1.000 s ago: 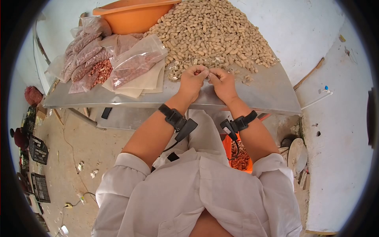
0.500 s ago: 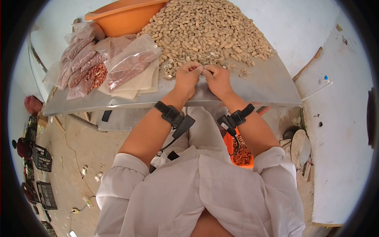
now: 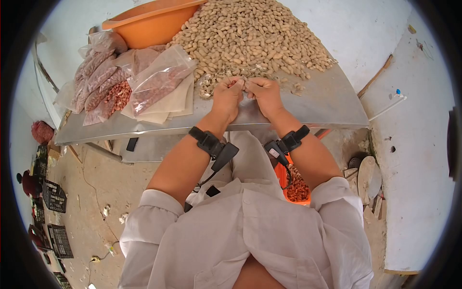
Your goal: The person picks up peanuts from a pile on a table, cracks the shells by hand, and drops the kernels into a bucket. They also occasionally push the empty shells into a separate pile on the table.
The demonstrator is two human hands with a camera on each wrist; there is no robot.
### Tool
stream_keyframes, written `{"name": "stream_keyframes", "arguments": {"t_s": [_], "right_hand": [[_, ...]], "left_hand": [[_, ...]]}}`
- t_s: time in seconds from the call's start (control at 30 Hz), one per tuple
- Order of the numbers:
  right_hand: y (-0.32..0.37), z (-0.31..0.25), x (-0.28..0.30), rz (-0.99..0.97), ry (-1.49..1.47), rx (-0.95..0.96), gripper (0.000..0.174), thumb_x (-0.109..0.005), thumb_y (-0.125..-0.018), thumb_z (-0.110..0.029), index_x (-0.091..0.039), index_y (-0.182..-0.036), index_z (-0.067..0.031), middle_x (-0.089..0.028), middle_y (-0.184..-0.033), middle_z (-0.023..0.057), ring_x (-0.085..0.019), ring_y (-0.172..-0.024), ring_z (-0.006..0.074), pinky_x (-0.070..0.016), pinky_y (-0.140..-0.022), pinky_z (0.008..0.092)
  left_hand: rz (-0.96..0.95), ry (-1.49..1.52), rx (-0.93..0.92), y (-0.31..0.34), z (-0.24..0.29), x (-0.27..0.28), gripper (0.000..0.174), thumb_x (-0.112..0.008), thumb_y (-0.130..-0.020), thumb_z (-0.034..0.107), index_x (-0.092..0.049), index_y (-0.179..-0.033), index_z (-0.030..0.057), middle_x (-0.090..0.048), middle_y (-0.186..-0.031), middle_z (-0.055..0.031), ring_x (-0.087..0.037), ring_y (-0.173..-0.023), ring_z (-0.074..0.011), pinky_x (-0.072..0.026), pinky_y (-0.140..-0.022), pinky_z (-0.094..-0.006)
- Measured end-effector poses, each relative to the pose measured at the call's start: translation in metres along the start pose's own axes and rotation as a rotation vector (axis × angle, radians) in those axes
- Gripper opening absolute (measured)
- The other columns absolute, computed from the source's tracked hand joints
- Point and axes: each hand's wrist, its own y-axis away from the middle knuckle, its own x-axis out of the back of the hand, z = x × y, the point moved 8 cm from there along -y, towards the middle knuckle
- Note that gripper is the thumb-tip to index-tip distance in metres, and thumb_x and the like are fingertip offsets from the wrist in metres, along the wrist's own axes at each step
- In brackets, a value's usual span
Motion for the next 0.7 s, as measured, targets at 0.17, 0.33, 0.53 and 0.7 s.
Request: {"name": "stream_keyframes", "arguments": {"t_s": [0.17,0.33,0.53,0.7], "right_hand": [[-0.006,0.016,-0.001,-0.024,-0.266,-0.162,0.013,-0.061,-0.081,-0.012,-0.065,-0.080,0.0005,-0.059,-0.066,0.0034,-0.050,-0.055,0.0085,-0.0375,-0.050,0.0215],[-0.006,0.015,-0.008,-0.005,-0.406,-0.212,0.013,-0.060,-0.082,-0.011,-0.063,-0.081,0.0005,-0.059,-0.066,0.0032,-0.051,-0.055,0.0090,-0.0375,-0.050,0.0214],[-0.014,-0.004,-0.006,0.028,0.054,0.029,0.015,-0.060,-0.081,-0.011,-0.064,-0.084,0.0032,-0.061,-0.072,0.0060,-0.056,-0.060,0.0116,-0.0435,-0.056,0.0232],[-0.005,-0.041,-0.024,-0.041,0.512,0.441,0.015,-0.064,-0.075,-0.011,-0.066,-0.087,-0.0015,-0.063,-0.082,0.0104,-0.060,-0.073,0.0221,-0.0474,-0.066,0.0303]], "left_hand": [[-0.041,0.022,0.006,-0.003,0.000,0.002,0.008,-0.052,-0.089,0.009,-0.057,-0.093,0.0037,-0.054,-0.069,0.0002,-0.036,-0.047,-0.0048,-0.0279,-0.045,-0.0197],[-0.047,0.055,0.035,0.000,0.002,-0.002,0.009,-0.050,-0.090,0.008,-0.056,-0.094,0.0033,-0.052,-0.069,0.0008,-0.036,-0.048,-0.0040,-0.0282,-0.044,-0.0184],[-0.013,0.102,0.107,-0.002,0.002,0.002,0.009,-0.045,-0.090,0.005,-0.054,-0.091,0.0025,-0.051,-0.070,-0.0014,-0.037,-0.049,-0.0047,-0.0287,-0.043,-0.0181],[-0.006,0.204,0.085,-0.003,0.001,0.006,0.013,-0.040,-0.083,0.000,-0.051,-0.076,0.0047,-0.046,-0.066,-0.0014,-0.035,-0.048,-0.0075,-0.0284,-0.042,-0.0202]]}}
